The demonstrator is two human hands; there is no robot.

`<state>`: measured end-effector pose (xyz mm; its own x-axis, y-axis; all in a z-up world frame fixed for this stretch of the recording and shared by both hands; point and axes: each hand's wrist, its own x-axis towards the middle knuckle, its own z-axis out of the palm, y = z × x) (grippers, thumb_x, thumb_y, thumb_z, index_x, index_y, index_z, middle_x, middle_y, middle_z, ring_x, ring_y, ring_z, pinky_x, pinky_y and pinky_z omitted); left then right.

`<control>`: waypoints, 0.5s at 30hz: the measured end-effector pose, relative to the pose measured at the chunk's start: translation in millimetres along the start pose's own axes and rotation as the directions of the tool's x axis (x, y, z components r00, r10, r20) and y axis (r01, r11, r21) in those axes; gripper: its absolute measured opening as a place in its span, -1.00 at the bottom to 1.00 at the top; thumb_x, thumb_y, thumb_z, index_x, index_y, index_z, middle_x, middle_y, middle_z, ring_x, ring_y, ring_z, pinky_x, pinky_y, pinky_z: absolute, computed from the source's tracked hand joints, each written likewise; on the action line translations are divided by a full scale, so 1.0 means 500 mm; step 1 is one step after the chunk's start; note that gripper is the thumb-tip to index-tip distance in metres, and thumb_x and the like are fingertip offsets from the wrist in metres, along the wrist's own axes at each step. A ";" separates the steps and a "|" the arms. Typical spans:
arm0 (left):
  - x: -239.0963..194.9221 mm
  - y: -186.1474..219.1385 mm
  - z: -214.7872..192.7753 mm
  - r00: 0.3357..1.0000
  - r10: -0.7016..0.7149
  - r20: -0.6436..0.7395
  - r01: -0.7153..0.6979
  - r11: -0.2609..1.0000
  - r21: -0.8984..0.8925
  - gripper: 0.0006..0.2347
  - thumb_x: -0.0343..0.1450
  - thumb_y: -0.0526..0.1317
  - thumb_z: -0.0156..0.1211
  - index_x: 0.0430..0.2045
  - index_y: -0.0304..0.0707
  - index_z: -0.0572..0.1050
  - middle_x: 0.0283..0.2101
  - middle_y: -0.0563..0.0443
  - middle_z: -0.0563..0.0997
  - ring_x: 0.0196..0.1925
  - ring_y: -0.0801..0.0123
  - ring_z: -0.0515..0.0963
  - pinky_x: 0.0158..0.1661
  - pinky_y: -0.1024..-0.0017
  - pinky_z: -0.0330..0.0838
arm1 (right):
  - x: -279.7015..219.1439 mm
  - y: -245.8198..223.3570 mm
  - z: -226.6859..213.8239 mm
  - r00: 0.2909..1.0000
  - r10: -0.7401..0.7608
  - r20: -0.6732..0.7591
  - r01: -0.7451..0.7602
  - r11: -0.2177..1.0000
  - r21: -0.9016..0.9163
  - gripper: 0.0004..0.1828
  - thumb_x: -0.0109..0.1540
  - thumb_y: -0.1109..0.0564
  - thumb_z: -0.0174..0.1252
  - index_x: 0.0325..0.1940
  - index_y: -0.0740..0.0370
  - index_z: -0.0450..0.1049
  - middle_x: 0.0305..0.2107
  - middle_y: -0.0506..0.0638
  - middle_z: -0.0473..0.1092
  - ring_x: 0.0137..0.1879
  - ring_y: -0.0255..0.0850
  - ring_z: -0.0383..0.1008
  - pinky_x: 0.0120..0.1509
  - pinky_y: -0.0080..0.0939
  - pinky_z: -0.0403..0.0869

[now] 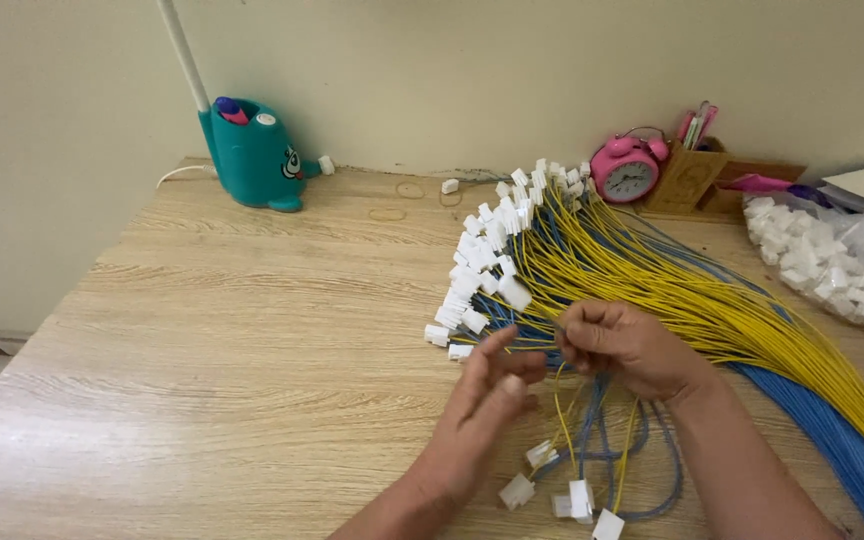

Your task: The person assembles yellow and blue cables by inserting the ends into white plastic connectors. They handle the cables and connectors by hand, repeatedly picking up a cable, aligning it with a connector, and pushing it in until it clicks.

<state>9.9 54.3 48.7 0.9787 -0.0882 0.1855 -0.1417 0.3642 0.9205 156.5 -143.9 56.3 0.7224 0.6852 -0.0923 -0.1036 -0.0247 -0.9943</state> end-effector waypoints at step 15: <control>0.023 -0.066 -0.011 0.940 0.185 0.285 -0.131 0.971 -0.201 -0.45 0.48 0.18 -0.33 0.14 -0.27 0.33 0.41 -0.38 0.06 0.51 0.05 -0.06 0.37 0.09 -0.19 | -0.017 -0.089 0.077 0.931 0.228 0.285 -0.111 0.920 -0.375 -0.72 0.07 0.14 0.29 -0.18 0.26 0.66 0.02 0.03 0.56 0.11 -0.20 0.53 0.19 -0.18 0.46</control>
<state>26.6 46.4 18.6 0.8516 -0.2798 0.4433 -0.2354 0.5514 0.8003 128.3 -120.6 103.2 0.4536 0.8400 -0.2978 0.0807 -0.3715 -0.9249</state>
